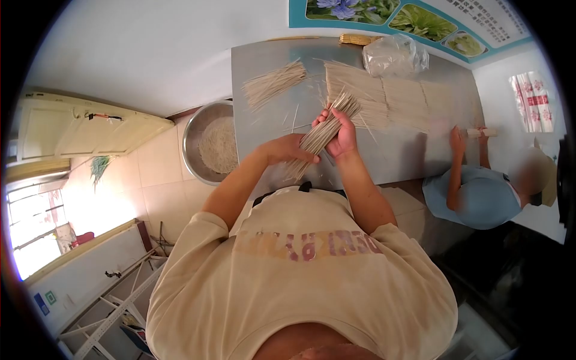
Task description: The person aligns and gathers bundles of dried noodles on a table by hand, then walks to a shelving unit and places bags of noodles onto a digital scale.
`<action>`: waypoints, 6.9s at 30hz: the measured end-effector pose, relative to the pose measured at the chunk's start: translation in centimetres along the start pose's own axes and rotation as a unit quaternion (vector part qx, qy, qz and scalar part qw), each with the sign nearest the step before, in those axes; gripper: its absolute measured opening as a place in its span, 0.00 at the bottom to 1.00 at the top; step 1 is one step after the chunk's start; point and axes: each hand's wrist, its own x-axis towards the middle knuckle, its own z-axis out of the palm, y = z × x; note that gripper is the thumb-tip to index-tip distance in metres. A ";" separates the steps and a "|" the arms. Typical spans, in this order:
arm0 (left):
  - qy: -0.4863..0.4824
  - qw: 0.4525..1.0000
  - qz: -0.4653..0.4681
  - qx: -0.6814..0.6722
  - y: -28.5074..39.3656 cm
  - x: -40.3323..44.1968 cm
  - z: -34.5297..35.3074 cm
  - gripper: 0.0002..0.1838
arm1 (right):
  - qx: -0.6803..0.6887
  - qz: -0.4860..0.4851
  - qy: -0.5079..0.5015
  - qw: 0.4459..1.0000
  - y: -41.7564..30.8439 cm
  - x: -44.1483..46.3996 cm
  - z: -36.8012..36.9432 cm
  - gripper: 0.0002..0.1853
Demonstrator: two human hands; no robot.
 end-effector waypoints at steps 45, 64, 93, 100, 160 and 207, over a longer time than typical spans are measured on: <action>0.109 0.990 0.083 0.018 5.9 -1.3 0.2 0.37 | -0.229 -0.086 -0.010 0.970 -3.9 -0.7 8.4 0.17; 0.557 0.680 0.345 0.330 7.2 -0.2 2.5 0.06 | -0.306 -0.228 0.040 0.924 -0.8 -0.6 8.5 0.16; -0.191 0.885 0.044 -0.422 0.8 -0.9 1.2 0.26 | -0.027 0.139 -0.142 0.980 -2.4 0.9 2.1 0.37; -0.196 0.865 0.014 -0.461 0.1 -3.6 2.8 0.30 | -0.078 0.144 -0.134 0.977 -0.3 -0.8 1.3 0.39; 0.448 0.721 0.051 -0.526 -3.1 10.3 8.6 0.31 | 0.084 -0.045 0.059 0.994 -20.5 4.7 -4.7 0.04; 0.457 0.822 -0.320 0.114 -14.2 3.2 16.3 0.23 | -0.494 -0.149 0.087 0.852 -20.9 3.0 -16.5 0.13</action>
